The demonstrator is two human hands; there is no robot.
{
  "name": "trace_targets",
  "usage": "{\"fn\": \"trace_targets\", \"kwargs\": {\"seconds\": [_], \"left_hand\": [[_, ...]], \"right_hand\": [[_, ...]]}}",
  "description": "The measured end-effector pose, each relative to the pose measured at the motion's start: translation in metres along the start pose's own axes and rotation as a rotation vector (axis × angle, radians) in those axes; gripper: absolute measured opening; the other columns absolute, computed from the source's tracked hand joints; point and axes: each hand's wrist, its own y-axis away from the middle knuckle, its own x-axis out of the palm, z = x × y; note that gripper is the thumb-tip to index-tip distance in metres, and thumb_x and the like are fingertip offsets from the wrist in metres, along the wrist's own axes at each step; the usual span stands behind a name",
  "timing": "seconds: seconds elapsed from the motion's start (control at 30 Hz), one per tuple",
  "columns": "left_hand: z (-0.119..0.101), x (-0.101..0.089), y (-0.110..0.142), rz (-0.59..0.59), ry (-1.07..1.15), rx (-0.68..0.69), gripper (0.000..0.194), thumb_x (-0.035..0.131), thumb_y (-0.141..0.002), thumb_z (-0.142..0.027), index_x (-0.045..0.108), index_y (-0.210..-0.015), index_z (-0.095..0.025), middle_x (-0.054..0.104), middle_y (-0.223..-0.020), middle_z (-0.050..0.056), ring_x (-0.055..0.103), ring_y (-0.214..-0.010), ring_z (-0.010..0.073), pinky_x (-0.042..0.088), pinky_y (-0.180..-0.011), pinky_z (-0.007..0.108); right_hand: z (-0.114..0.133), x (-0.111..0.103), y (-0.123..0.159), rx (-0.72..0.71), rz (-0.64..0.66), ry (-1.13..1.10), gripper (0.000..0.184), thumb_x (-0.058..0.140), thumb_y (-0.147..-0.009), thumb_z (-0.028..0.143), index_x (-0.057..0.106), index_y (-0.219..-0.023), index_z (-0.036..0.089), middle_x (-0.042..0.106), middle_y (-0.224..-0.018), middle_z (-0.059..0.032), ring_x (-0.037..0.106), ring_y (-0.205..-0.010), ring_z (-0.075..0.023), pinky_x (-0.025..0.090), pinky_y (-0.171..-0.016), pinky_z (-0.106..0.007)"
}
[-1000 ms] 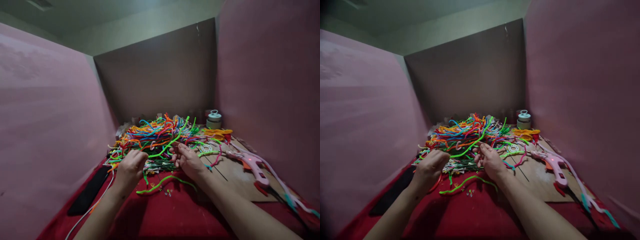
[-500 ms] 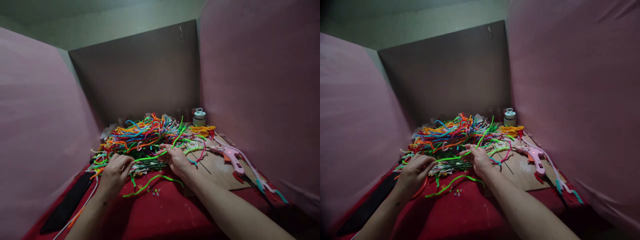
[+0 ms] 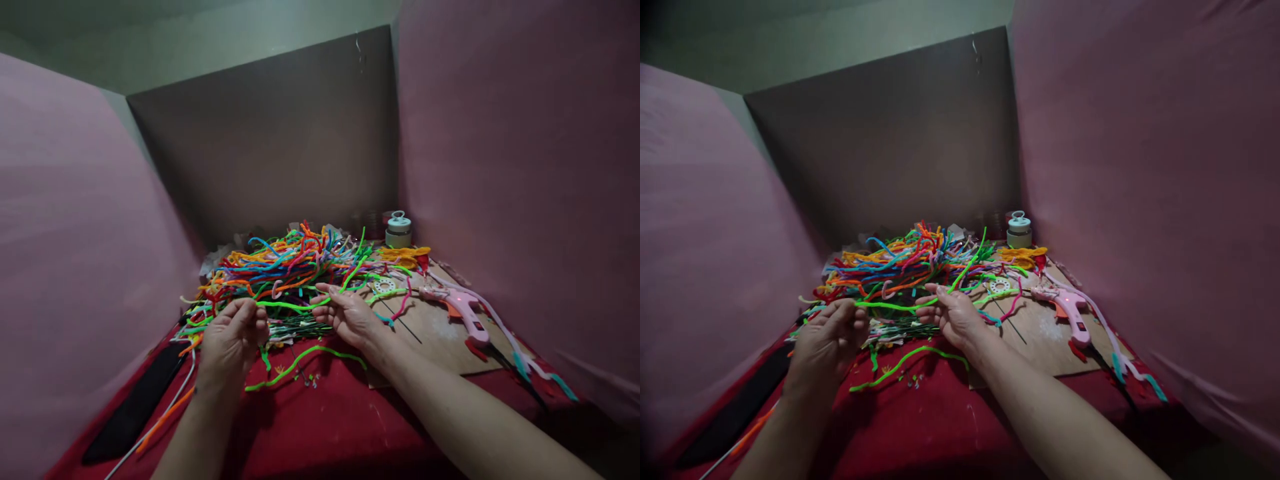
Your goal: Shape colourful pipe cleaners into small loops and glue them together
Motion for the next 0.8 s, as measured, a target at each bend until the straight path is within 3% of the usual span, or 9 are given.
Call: {"fn": "trace_targets", "kwargs": {"seconds": [0.07,0.2,0.3,0.47,0.57,0.67,0.8], "left_hand": [[0.003,0.008,-0.002,-0.031,0.168,0.008,0.015,0.072,-0.063,-0.02,0.059,-0.071,-0.017,0.058,-0.06,-0.003,0.05,-0.051,0.0059,0.042,-0.048,0.017],[0.009,0.021,-0.007,0.039,0.333,0.042,0.016,0.073,-0.062,-0.018,0.061,-0.071,-0.016,0.053,-0.057,-0.004,0.048,-0.051,0.0057,0.04,-0.045,0.016],[0.015,0.029,-0.006,0.084,0.285,0.051,0.02,0.075,-0.061,-0.021,0.064,-0.077,-0.016,0.052,-0.056,-0.004,0.048,-0.052,0.0062,0.042,-0.048,0.018],[0.021,0.042,-0.002,0.048,0.042,0.115,0.021,0.071,-0.065,-0.031,0.066,-0.077,-0.015,0.062,-0.071,0.0,0.057,-0.062,0.0097,0.045,-0.057,0.022],[0.018,0.05,-0.002,0.15,0.077,0.099,0.02,0.065,-0.071,-0.035,0.061,-0.079,-0.017,0.058,-0.061,-0.001,0.058,-0.061,0.012,0.045,-0.054,0.022],[0.015,0.055,-0.005,0.213,0.074,0.01,0.019,0.063,-0.073,-0.033,0.059,-0.083,-0.018,0.043,-0.047,-0.007,0.044,-0.041,0.0067,0.036,-0.04,0.018],[0.015,0.06,-0.014,0.245,-0.038,-0.081,0.022,0.062,-0.073,-0.032,0.058,-0.088,-0.016,0.036,-0.045,-0.01,0.027,-0.032,0.003,0.023,-0.031,0.015]], "right_hand": [[-0.001,0.0,0.001,0.012,0.023,-0.011,0.02,0.052,-0.083,0.022,0.055,-0.1,0.011,0.068,-0.073,-0.0079,0.064,-0.058,-0.0134,0.051,-0.055,-0.024],[-0.004,0.0,0.001,0.005,0.049,-0.013,0.019,0.053,-0.083,0.021,0.055,-0.099,0.011,0.067,-0.073,-0.0079,0.065,-0.059,-0.0141,0.053,-0.058,-0.026],[-0.006,0.0,0.0,-0.016,0.036,-0.006,0.02,0.054,-0.082,0.023,0.056,-0.098,0.011,0.067,-0.071,-0.007,0.065,-0.06,-0.0142,0.053,-0.059,-0.026],[-0.006,0.001,0.0,-0.021,0.011,0.032,0.023,0.058,-0.079,0.025,0.057,-0.097,0.01,0.068,-0.073,-0.0079,0.065,-0.06,-0.0149,0.053,-0.06,-0.029],[-0.001,0.001,0.001,-0.062,0.023,0.004,0.026,0.061,-0.076,0.023,0.057,-0.098,0.012,0.069,-0.075,-0.0062,0.065,-0.067,-0.0152,0.051,-0.065,-0.029],[0.004,0.004,0.001,-0.13,0.035,-0.08,0.025,0.059,-0.076,0.022,0.057,-0.099,0.014,0.065,-0.065,0.0,0.062,-0.064,-0.0123,0.049,-0.069,-0.028],[0.001,0.008,0.001,-0.126,0.017,0.1,0.027,0.056,-0.078,0.034,0.058,-0.096,0.013,0.05,-0.044,0.0068,0.042,-0.036,-0.0069,0.041,-0.047,-0.023]]}}
